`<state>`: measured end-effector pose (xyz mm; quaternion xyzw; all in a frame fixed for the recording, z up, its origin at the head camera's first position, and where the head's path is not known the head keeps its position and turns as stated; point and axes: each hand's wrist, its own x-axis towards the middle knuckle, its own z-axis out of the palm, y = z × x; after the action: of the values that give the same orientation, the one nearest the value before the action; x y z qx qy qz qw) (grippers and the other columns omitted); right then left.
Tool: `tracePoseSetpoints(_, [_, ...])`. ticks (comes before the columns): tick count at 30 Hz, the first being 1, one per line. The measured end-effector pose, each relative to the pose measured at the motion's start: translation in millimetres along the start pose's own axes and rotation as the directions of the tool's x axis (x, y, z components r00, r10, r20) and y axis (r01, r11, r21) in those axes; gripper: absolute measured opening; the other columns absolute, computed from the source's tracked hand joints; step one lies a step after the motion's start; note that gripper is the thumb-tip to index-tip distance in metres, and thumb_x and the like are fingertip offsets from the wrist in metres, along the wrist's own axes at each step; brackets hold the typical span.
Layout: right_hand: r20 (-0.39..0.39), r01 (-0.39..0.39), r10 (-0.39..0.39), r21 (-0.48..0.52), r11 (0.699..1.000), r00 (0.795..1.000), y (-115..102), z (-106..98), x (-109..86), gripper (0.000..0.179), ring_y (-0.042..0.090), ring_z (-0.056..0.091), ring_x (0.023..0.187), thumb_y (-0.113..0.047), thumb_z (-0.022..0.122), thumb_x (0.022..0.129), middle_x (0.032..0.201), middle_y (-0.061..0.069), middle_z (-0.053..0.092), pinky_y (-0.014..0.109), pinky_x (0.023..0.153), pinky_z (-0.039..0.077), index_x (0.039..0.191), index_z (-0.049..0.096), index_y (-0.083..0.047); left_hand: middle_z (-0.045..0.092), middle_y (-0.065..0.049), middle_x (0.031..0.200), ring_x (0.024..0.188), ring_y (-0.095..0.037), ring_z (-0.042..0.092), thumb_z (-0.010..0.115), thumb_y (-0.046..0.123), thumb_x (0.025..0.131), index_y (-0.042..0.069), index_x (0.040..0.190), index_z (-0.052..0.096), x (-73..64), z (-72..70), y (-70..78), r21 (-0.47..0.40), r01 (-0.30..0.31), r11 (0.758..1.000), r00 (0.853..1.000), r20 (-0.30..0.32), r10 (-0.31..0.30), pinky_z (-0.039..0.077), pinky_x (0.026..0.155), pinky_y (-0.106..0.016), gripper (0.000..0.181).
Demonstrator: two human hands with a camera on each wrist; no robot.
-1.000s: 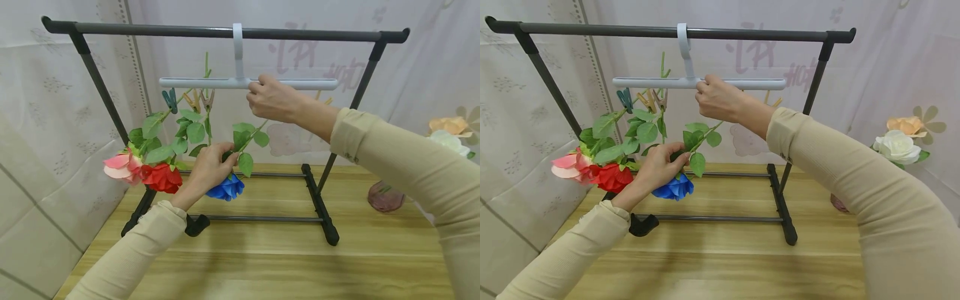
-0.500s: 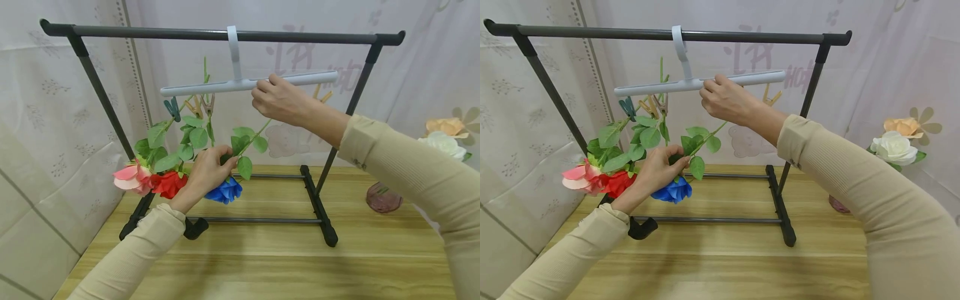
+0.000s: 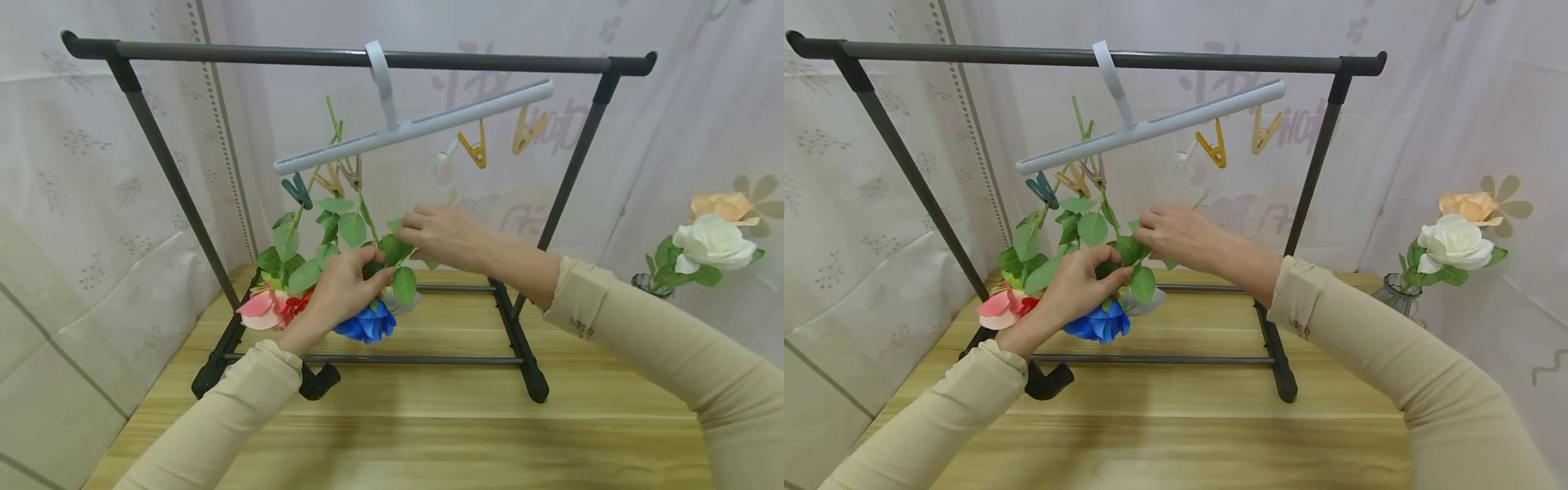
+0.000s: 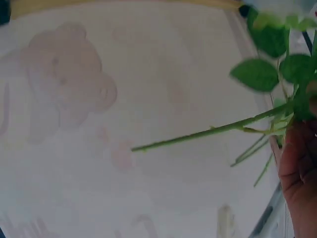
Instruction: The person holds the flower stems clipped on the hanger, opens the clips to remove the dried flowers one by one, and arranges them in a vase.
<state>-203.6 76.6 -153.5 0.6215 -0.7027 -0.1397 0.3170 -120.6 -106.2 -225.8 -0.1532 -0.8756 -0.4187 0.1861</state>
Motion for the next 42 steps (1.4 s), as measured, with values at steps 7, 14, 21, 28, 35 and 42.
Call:
tracePoseSetpoints(7, [-0.119, -0.056, 0.068, 0.097, 0.994, 0.991, -27, 26, -37.3, 0.02, 0.014, 0.051, 0.061, -0.016, 0.077, 0.077, 0.076, 0.003, 0.054, 0.022, 0.052, 0.045, 0.081, 0.059, -0.007, 0.069, -0.005, 0.075, 0.042, -0.006, 0.04, 0.061, 0.018, 0.091, 0.006, 0.1, 0.069, -2.8, 12.2, -5.0, -0.088, -0.002, 0.996, 0.999, 0.048, 0.007, 0.03, 0.043, -0.022, 0.016])
tracePoseSetpoints(14, [-0.132, -0.214, 0.246, 0.215, 0.953, 0.96, -50, 20, -109.1, 0.022, 0.011, 0.042, 0.059, -0.008, 0.076, 0.077, 0.076, 0.003, 0.05, 0.021, 0.048, 0.037, 0.083, 0.055, -0.007, 0.061, -0.014, 0.098, 0.088, -0.023, 0.057, 0.059, 0.012, 0.093, 0.0, 0.11, 0.06, 6.0, 24.0, -2.6, -0.253, 0.04, 0.967, 0.98, -0.177, -0.087, 0.048, 0.076, -0.033, 0.021])
tracePoseSetpoints(21, [-0.355, -0.505, 0.605, 0.339, 0.794, 0.713, -64, -2, -176.6, 0.029, 0.01, 0.048, 0.052, -0.022, 0.048, 0.098, 0.07, 0.008, 0.055, 0.02, 0.047, 0.038, 0.081, 0.058, -0.001, 0.045, -0.017, 0.131, 0.107, -0.03, 0.047, 0.06, 0.018, 0.092, 0.001, 0.13, 0.045, 10.2, 22.9, -15.1, -0.317, 0.179, 0.931, 0.935, -0.239, -0.261, 0.04, 0.09, -0.038, 0.045])
tracePoseSetpoints(28, [-0.493, -0.499, 0.87, 0.755, 0.426, -0.003, -35, -41, -212.6, 0.005, 0.007, 0.054, 0.053, 0.005, 0.062, 0.086, 0.066, 0.004, 0.06, 0.018, 0.052, 0.046, 0.089, 0.065, 0.003, 0.042, 0.007, 0.116, 0.107, -0.013, 0.038, 0.059, 0.032, 0.09, 0.014, 0.137, 0.037, 9.9, -15.7, -43.8, -0.287, 0.321, 0.903, 0.846, -0.343, -0.41, 0.029, 0.086, -0.025, 0.054])
tracePoseSetpoints(35, [-0.46, -0.374, 0.804, 0.87, 0.323, -0.376, -27, -65, -277.6, 0.001, 0.009, 0.052, 0.044, -0.001, 0.063, 0.087, 0.068, 0.005, 0.053, 0.017, 0.046, 0.045, 0.088, 0.063, -0.001, 0.042, 0.015, 0.111, 0.107, -0.013, 0.037, 0.061, 0.033, 0.089, 0.015, 0.131, 0.048, 4.7, -18.5, -56.2, -0.281, 0.377, 0.883, 0.825, -0.332, -0.458, 0.028, 0.086, -0.025, 0.047])
tracePoseSetpoints(42, [-0.408, -0.438, 0.824, 0.871, 0.222, -0.393, -31, -52, -300.8, 0.006, 0.008, 0.054, 0.043, -0.004, 0.061, 0.089, 0.065, 0.003, 0.053, 0.016, 0.045, 0.045, 0.085, 0.063, -0.007, 0.043, 0.023, 0.097, 0.092, 0.003, 0.042, 0.057, 0.024, 0.092, 0.016, 0.112, 0.058, -6.2, -22.6, -58.9, -0.288, 0.332, 0.898, 0.819, -0.385, -0.426, 0.032, 0.081, -0.02, 0.022])
